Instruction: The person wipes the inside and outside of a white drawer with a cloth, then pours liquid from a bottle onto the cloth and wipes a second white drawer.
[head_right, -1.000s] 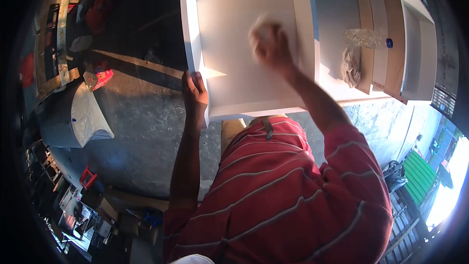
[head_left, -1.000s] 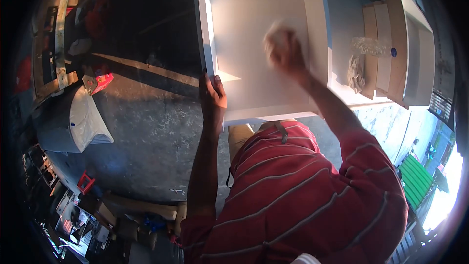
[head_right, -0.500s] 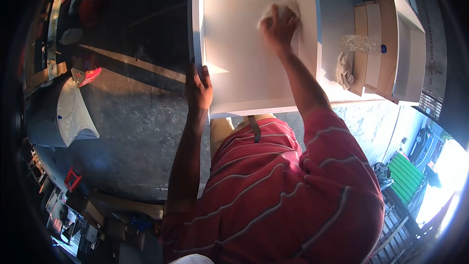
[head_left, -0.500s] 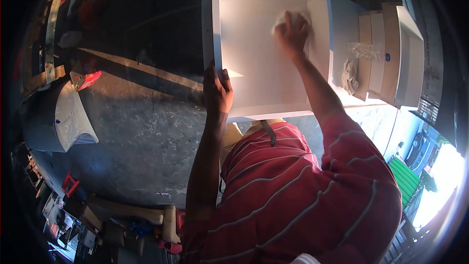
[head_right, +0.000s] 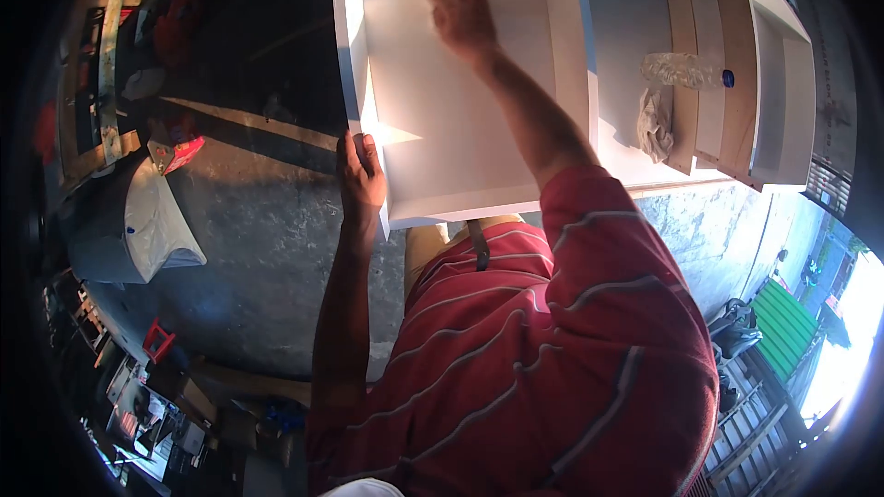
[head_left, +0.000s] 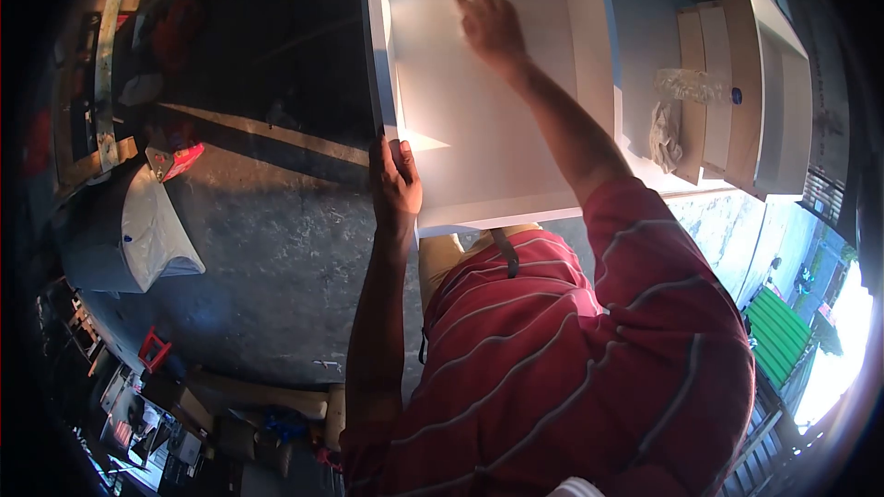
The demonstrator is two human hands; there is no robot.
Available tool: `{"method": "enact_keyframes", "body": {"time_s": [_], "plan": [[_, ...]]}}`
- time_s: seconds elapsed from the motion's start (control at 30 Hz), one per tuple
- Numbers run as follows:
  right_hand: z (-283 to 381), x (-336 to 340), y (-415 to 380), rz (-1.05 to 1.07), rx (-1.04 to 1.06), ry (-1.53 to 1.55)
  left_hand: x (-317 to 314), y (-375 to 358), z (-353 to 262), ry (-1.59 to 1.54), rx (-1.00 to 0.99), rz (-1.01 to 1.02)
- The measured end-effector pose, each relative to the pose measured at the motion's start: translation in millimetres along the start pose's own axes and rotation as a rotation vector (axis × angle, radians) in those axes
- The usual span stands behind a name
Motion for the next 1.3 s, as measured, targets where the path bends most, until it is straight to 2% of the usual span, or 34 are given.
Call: {"method": "enact_keyframes", "body": {"time_s": [0.03, 0.07, 0.13, 0.2, 0.27, 0.33, 0.37, 0.47, 0.5, 0.6, 0.63, 0.67, 0.73, 0.8, 0.87, 0.93, 1.0, 1.07, 1.13, 1.2, 1.27, 1.3], "plan": [[-19, 6, -11, -0.088, -0.021, -0.020, 2, -1, -1, 0.015, 0.009, -0.010], [-28, 15, -19, -0.068, -0.158, -0.130, 6, 1, -3, 0.019, 0.010, -0.017], [-24, 14, -21, -0.184, -0.258, -0.256, 9, 2, -5, -0.123, 0.122, 0.167], [-1, -9, -11, -0.157, -0.222, -0.065, 11, 3, -6, -0.093, 0.111, 0.170], [37, -37, -13, -0.185, 0.000, 0.317, 12, 4, -8, -0.059, 0.099, 0.175], [83, -52, -5, 0.133, 0.011, 0.078, 14, 5, -10, -0.027, 0.115, 0.173], [83, -47, -2, 0.126, 0.012, 0.084, 9, 3, -6, 0.016, 0.048, 0.048], [64, -24, -11, 0.041, 0.042, 0.178, 8, 2, -3, -0.016, 0.072, 0.048], [37, -20, -15, -0.075, 0.000, 0.253, 10, 3, -6, -0.013, 0.059, 0.045], [-35, 16, -24, -0.274, -0.224, -0.139, 4, 2, 2, -0.060, 0.085, 0.059], [-54, 22, -28, -0.264, -0.309, -0.219, 3, 1, 3, -0.008, 0.043, 0.016], [-60, 28, -27, -0.292, -0.299, -0.281, 6, 1, 0, -0.001, 0.050, 0.017], [-38, 17, -18, -0.244, -0.435, -0.217, 13, 3, -10, -0.062, 0.159, 0.130], [-1, -9, -9, -0.152, -0.228, -0.012, 9, 3, -3, -0.061, 0.173, 0.171], [34, -89, -12, -0.013, 0.146, -1.380, 5, 2, 3, -0.051, 0.136, 0.124], [90, -60, 15, 0.105, -0.119, 0.095, 9, 5, -2, -0.053, 0.139, 0.154], [96, -52, 7, 0.126, -0.095, 0.092, 8, 4, -2, -0.056, 0.135, 0.189], [100, -38, -12, 0.141, -0.072, 0.079, 7, 4, 0, -0.020, 0.111, 0.116], [115, -12, -57, 0.482, 0.104, 0.177, 7, 3, -2, -0.020, 0.089, 0.083], [133, 17, -98, 0.592, 0.317, 0.339, 5, 5, -1, -0.023, 0.074, 0.038], [152, 51, -123, 0.912, 0.559, 0.236, 0, 4, 6, 0.062, 0.034, -0.015], [150, 49, -130, 0.913, 0.554, 0.235, 3, 5, 2, 0.067, 0.026, -0.003]]}}
Point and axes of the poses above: each hand's wrist, its own y-axis towards the middle knuckle, its own x-axis out of the back of the hand, z = x × y, the point moved 3 cm from there along y, towards the middle knuckle, and after that the axes turned 8 degrees about y, right-handed, at the moved point
